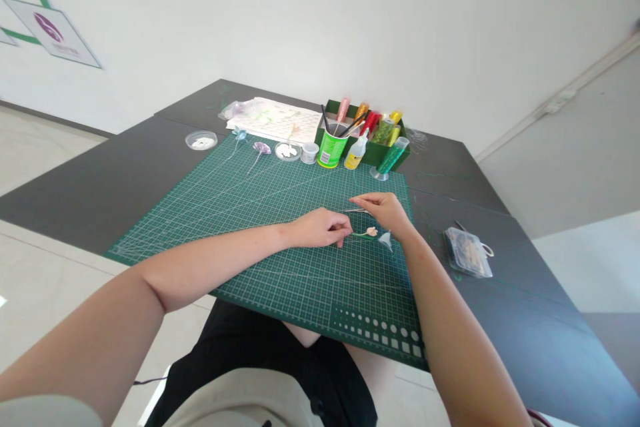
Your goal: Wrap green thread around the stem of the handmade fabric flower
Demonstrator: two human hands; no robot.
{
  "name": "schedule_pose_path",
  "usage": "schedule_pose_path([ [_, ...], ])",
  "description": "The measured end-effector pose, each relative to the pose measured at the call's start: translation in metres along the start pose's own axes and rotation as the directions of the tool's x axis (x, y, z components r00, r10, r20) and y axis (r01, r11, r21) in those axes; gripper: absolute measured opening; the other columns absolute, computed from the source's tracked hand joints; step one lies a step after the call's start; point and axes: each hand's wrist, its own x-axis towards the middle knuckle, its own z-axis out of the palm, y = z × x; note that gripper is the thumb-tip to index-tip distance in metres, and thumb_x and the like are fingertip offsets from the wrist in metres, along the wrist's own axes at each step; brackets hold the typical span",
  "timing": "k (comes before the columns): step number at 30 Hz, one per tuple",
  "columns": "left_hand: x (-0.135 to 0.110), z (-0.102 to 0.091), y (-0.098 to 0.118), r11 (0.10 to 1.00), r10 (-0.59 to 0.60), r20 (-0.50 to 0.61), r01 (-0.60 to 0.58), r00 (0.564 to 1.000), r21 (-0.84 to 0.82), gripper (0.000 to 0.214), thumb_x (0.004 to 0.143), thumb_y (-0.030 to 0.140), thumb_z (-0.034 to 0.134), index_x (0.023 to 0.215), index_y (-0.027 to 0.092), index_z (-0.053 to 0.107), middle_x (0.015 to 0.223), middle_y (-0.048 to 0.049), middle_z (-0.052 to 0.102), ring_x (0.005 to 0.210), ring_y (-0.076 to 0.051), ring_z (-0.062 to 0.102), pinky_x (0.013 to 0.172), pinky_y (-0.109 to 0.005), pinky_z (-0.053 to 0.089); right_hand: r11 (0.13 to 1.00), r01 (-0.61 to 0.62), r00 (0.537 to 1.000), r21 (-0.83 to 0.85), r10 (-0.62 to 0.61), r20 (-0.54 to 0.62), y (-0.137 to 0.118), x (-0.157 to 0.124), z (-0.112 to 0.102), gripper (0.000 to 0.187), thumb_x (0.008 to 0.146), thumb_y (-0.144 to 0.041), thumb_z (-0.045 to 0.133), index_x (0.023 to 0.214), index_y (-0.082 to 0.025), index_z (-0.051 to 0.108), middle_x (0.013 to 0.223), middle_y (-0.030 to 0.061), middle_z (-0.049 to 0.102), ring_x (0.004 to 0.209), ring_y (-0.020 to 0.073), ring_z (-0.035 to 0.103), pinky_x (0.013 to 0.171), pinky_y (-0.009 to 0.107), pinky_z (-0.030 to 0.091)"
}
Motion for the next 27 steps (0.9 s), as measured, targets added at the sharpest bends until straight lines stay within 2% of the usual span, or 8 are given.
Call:
schedule_pose_path([
  [8,-0.0071,-0.0005,0.0056,0.981,0.042,-0.251,0.008,0.967,0.195,0.014,0.1,0.028,0.054,0.098,0.021,0.066,0.084,0.0011,0.076,0.068,-0.014,0.064,0.066,-0.026,0.038,1.0,-0.002,1.0,0.02,0.002,0.022,0.0021,0.0023,0.0017,0.023,0.077,-0.042,0.076,0.084,-0.022,0.085,0.088,0.0074,0.082,0.085,0.0254,0.074,0.076,0.037,0.057],
  [12,-0.0084,0.0007,0.0058,0.965,0.077,-0.289,0.002,0.954,0.262,0.015,0.1,0.03,0.054,0.101,0.022,0.067,0.086,0.0001,0.076,0.074,-0.016,0.067,0.066,-0.027,0.038,1.0,0.014,1.0,0.02,-0.014,0.026,0.0017,0.0026,0.0028,0.024,0.078,-0.043,0.075,0.085,-0.022,0.085,0.09,0.0073,0.082,0.088,0.026,0.074,0.081,0.038,0.057],
  [19,-0.0077,0.0028,0.0026,0.955,0.127,-0.314,-0.031,0.941,0.295,0.015,0.1,0.031,0.057,0.101,0.021,0.068,0.081,0.0011,0.075,0.073,-0.015,0.069,0.064,-0.026,0.04,1.0,0.025,0.999,-0.008,-0.025,0.027,0.0033,0.003,0.0013,0.029,0.079,-0.046,0.073,0.087,-0.021,0.085,0.091,0.0087,0.082,0.088,0.026,0.073,0.079,0.038,0.056],
  [23,-0.0078,0.0047,0.0005,0.961,0.137,-0.363,-0.035,0.922,0.274,0.012,0.098,0.03,0.059,0.102,0.022,0.068,0.084,0.0016,0.076,0.074,-0.015,0.07,0.065,-0.026,0.042,0.999,0.029,0.999,-0.014,-0.028,0.037,0.0046,0.0038,0.0019,0.033,0.078,-0.049,0.072,0.088,-0.02,0.085,0.091,0.0088,0.082,0.086,0.026,0.073,0.078,0.037,0.055],
  [27,-0.0072,0.007,0.0011,0.98,0.104,-0.439,-0.016,0.892,0.198,0.02,0.098,0.029,0.06,0.116,0.023,0.065,0.089,0.0022,0.078,0.07,-0.014,0.069,0.065,-0.025,0.044,1.0,0.024,0.998,-0.019,-0.023,0.061,0.0068,0.0033,0.0017,0.038,0.079,-0.052,0.071,0.089,-0.019,0.085,0.084,0.0086,0.081,0.078,0.0249,0.072,0.07,0.036,0.054],
])
